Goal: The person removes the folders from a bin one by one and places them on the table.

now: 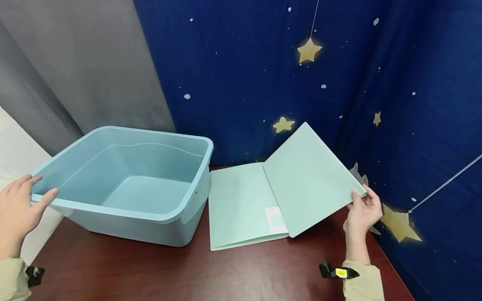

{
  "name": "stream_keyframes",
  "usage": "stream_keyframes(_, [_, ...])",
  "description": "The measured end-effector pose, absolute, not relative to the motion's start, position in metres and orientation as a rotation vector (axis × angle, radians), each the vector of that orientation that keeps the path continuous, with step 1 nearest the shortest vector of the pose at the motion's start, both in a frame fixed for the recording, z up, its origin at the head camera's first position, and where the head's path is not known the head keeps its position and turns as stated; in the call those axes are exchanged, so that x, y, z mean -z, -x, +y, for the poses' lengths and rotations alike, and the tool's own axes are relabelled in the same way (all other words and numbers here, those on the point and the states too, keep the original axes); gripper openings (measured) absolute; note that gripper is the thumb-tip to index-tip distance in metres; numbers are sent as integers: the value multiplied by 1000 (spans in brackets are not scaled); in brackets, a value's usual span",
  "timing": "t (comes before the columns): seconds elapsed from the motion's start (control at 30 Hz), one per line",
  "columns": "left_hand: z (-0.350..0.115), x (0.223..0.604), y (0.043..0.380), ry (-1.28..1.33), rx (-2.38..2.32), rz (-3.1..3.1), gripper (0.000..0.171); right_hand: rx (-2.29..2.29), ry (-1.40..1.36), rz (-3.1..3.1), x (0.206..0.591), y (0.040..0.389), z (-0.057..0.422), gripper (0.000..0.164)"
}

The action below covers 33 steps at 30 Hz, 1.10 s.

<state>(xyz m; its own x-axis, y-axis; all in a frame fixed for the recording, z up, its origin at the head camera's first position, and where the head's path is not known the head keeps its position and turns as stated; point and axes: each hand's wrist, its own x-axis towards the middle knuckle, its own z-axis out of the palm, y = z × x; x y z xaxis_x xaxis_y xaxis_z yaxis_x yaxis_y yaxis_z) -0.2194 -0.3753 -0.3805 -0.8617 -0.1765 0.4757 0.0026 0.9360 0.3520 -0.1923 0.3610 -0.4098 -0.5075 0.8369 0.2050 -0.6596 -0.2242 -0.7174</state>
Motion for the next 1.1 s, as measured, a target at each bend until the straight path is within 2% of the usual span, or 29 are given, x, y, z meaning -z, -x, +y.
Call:
stream_keyframes(0.33, [-374, 380, 218, -134, 469, -2574, 79, -1925, 363, -927, 420, 190, 371, 28])
stream_keyframes(0.6, [-374, 379, 218, -136, 469, -2575, 79, -1944, 342, -888, 437, 194, 388, 34])
stream_keyframes(1.1, [-374, 379, 219, -131, 473, -2573, 79, -1915, 420, -967, 446, 191, 384, 29])
